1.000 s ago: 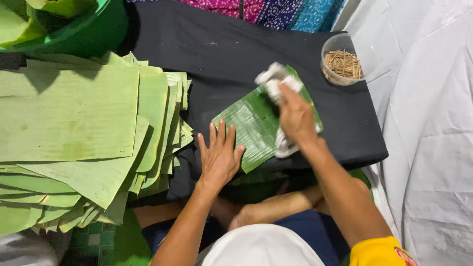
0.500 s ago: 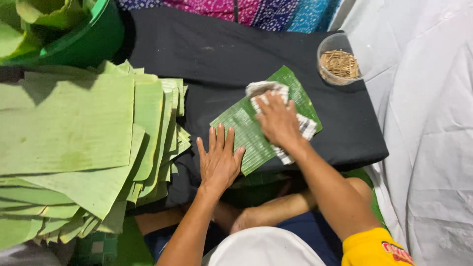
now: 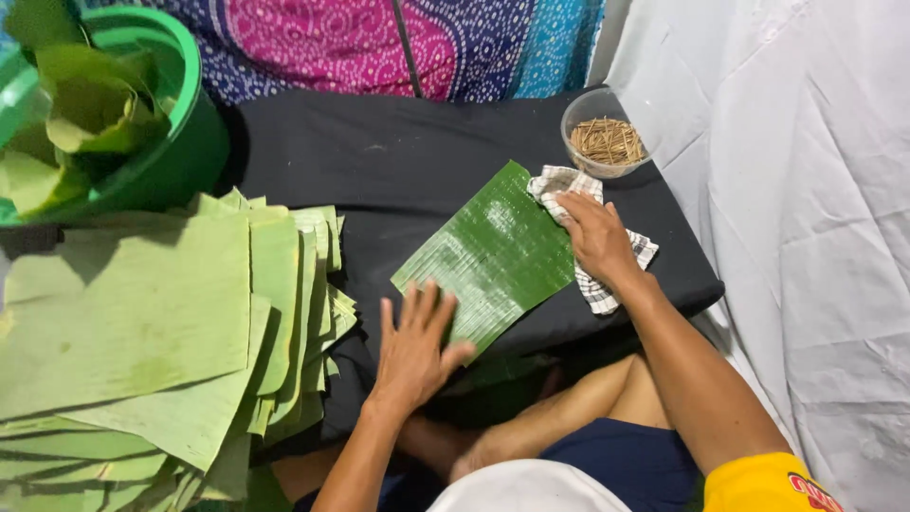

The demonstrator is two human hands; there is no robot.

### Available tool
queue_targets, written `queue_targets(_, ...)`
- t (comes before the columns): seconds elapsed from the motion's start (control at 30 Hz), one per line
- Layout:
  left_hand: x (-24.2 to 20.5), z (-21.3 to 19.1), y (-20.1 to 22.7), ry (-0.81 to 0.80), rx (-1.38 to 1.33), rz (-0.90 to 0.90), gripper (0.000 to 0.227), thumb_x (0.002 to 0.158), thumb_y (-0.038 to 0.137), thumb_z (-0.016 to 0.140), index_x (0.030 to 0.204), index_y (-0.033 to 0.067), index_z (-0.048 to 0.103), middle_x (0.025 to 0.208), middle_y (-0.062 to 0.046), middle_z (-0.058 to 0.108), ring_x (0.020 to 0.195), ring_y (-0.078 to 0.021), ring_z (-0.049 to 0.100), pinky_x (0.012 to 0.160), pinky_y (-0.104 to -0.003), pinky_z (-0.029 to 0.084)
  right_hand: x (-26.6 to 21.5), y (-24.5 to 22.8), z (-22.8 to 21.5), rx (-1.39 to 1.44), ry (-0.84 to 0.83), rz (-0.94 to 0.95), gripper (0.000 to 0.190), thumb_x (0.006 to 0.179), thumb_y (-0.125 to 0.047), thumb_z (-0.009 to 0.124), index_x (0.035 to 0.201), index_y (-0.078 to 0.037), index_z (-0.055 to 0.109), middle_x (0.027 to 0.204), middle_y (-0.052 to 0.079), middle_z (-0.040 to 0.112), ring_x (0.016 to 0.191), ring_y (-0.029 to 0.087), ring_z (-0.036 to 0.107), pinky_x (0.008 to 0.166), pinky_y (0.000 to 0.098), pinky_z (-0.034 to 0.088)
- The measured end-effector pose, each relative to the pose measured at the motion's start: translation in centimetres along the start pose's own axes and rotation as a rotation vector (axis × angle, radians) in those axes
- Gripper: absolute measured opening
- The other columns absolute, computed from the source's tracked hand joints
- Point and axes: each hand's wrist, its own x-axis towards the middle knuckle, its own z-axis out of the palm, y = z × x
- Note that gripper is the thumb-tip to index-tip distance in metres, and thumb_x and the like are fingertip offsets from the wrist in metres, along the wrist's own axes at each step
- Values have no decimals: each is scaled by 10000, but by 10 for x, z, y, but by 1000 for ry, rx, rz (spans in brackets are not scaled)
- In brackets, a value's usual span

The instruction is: Wipe banana leaves clean, fold them into cone shapes, and secure them using small toothpicks.

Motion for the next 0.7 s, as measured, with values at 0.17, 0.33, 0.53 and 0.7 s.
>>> queue_targets(0.17, -8, -27, 6, -260, -103, 158, 923, 750, 554, 727, 1538, 177, 432, 1639, -156, 303, 1500, -371, 232, 1145, -661, 123, -2, -21, -38, 321, 181, 164, 329, 1018, -106, 586, 1341, -112, 653, 1331, 173, 671, 1193, 329, 670, 1043, 495, 502)
queue_targets(0.33, -7, -19, -3, -163, -169, 163, 684, 793, 262, 801, 1426, 196, 550, 1535, -82, 469, 1448, -328, 369, 1166, -617, 214, -11, -7, -44, 116, 341, 17, 366, 939, -1, 597, 1277, -89, 709, 1297, 170, 703, 1204, 336, 668, 1036, 471, 513)
queue_targets(0.53, 10, -25, -12, -22, -440, 171, 398, 931, 143, 690, 1328, 171, 674, 1362, -87, 686, 1365, -311, 542, 1176, -545, 250, -17, -6, -43, -106, 189, 57, 399, 880, -115, 749, 1277, -155, 734, 1345, 159, 676, 1263, 340, 610, 1064, 613, 397)
queue_targets(0.7, 32, -47, -22, 166, -863, -106, 299, 984, 59, 645, 1253, 152, 735, 1132, -84, 808, 962, -157, 778, 842, -298, 602, -12, -46, -68, -109, 156, 64, 669, 760, -223, 846, 1394, -143, 651, 1515, 185, 513, 1421, 397, 437, 1113, 652, 295)
